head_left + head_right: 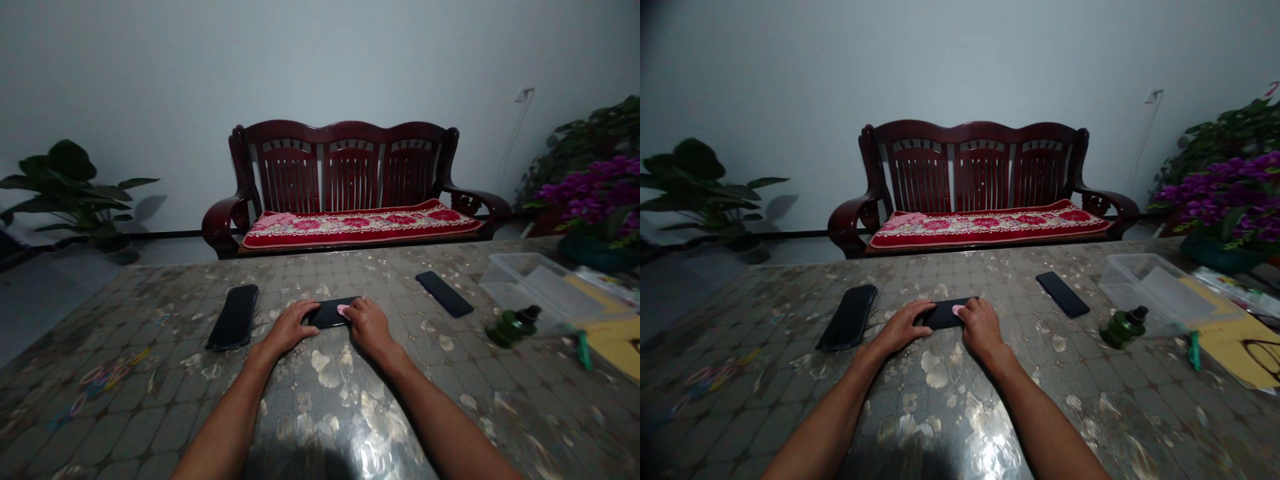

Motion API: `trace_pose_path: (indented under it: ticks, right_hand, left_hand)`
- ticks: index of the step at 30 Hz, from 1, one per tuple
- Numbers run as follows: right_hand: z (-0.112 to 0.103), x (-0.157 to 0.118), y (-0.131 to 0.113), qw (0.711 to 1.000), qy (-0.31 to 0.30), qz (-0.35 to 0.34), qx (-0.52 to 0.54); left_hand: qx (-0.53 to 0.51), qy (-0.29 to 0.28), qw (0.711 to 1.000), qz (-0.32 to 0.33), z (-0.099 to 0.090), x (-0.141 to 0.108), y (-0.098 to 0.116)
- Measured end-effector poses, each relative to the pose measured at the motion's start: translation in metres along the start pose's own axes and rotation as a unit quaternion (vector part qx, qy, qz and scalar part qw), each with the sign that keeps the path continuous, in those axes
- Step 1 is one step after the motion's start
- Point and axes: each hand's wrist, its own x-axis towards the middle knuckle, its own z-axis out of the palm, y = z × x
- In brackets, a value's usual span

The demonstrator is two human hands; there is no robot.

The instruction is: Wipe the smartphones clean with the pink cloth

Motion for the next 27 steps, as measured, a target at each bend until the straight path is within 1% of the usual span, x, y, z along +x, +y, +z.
trace_pose_path:
  ticks: [3,5,11,13,15,21,24,27]
  right_hand:
    - [-0.002,0.000,0.004,1.000,0.005,0.025,-0.010]
    - [-0.001,0.000,0.003,1.000,0.006,0.021,-0.014]
    - [0.009,-0.005,-0.008,0.999,0.009,-0.048,0.001]
    - [0.010,-0.006,-0.007,0.998,0.013,-0.059,0.008]
    - [0.010,-0.006,-0.005,0.998,0.017,-0.054,0.013]
    - [0.007,-0.005,0.002,0.999,0.030,-0.011,0.001]
    - [0.007,-0.004,-0.002,1.000,0.021,-0.015,-0.010]
    - [0.009,-0.004,-0.010,0.999,0.007,-0.038,-0.015]
  left_hand:
    - [0.003,0.000,1.000,0.003,0.000,0.000,0.002]
    - [0.002,0.003,1.000,0.002,0.000,0.000,0.001]
    - [-0.002,0.011,1.000,0.005,0.001,-0.001,0.000]
    - [-0.002,0.012,1.000,0.007,0.001,-0.001,0.002]
    - [0.001,0.012,1.000,0.004,0.000,-0.002,0.003]
    - [0.016,0.009,1.000,0.005,0.000,-0.001,0.006]
    - [0.018,0.013,1.000,0.010,0.002,-0.001,0.003]
    - [0.018,0.017,1.000,0.013,0.003,-0.001,0.001]
